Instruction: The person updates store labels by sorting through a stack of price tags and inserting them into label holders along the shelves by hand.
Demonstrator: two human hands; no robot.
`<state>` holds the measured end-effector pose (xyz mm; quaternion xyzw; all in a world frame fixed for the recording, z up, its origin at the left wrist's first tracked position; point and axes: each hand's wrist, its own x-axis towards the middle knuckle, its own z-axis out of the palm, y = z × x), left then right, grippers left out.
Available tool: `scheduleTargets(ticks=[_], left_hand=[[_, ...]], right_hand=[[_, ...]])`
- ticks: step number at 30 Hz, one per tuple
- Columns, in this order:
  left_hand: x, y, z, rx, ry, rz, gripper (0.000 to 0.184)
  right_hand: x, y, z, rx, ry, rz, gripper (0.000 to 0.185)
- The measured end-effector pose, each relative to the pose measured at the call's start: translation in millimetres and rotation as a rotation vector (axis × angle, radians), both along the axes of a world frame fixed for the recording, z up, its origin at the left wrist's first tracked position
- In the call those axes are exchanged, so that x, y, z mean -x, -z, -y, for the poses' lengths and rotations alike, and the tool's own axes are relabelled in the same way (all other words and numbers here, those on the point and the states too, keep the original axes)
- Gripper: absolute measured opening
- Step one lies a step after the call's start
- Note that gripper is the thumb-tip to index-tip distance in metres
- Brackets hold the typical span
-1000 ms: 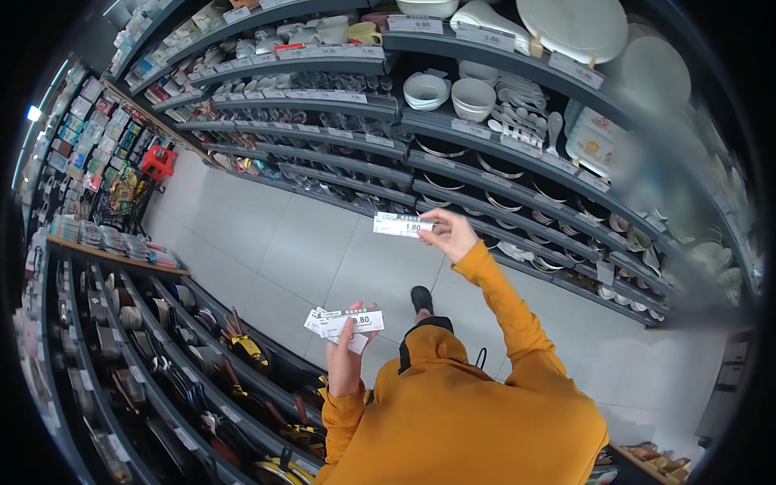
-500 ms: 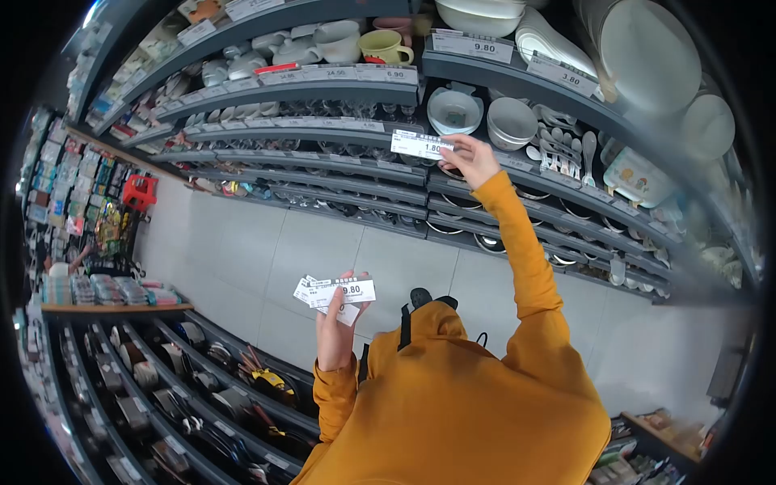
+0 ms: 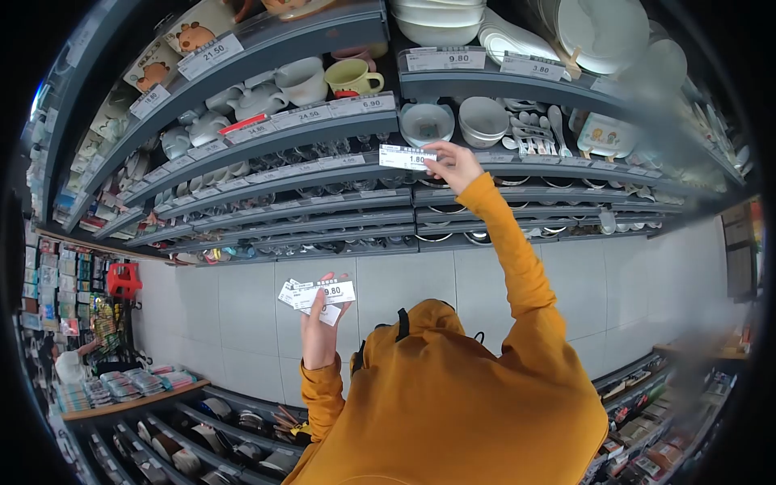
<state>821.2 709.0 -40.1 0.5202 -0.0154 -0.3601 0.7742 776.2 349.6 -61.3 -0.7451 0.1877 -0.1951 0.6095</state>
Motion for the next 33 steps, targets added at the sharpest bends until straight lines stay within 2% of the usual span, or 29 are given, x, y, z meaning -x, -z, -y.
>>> scheduleTargets(ticks=[4,7,13,29,33], left_hand=[[-11,7,-2,0.012,-0.008,-0.008,0.043],[-14,11,1,0.024,-0.005,-0.040,0.043],[-3,14,13,0.036,-0.057,-0.055,0.044],[30,21,47,0.046,-0.120,-0.097,0.044],[30,21,49,0.039,-0.114,-0.080,0.043]], right_hand=[[-3,3,-1,0.096,0.061,-0.012,0.025],[-5,-1,10,0.453,0.229,-0.088,0.024],[-14,-3,28,0.448,0.183,-0.163,0.025],[-23,12,63,0.285,0.048,-0.136,0.020],[-32,6,54,0.421,-0.053,-0.242,0.019]])
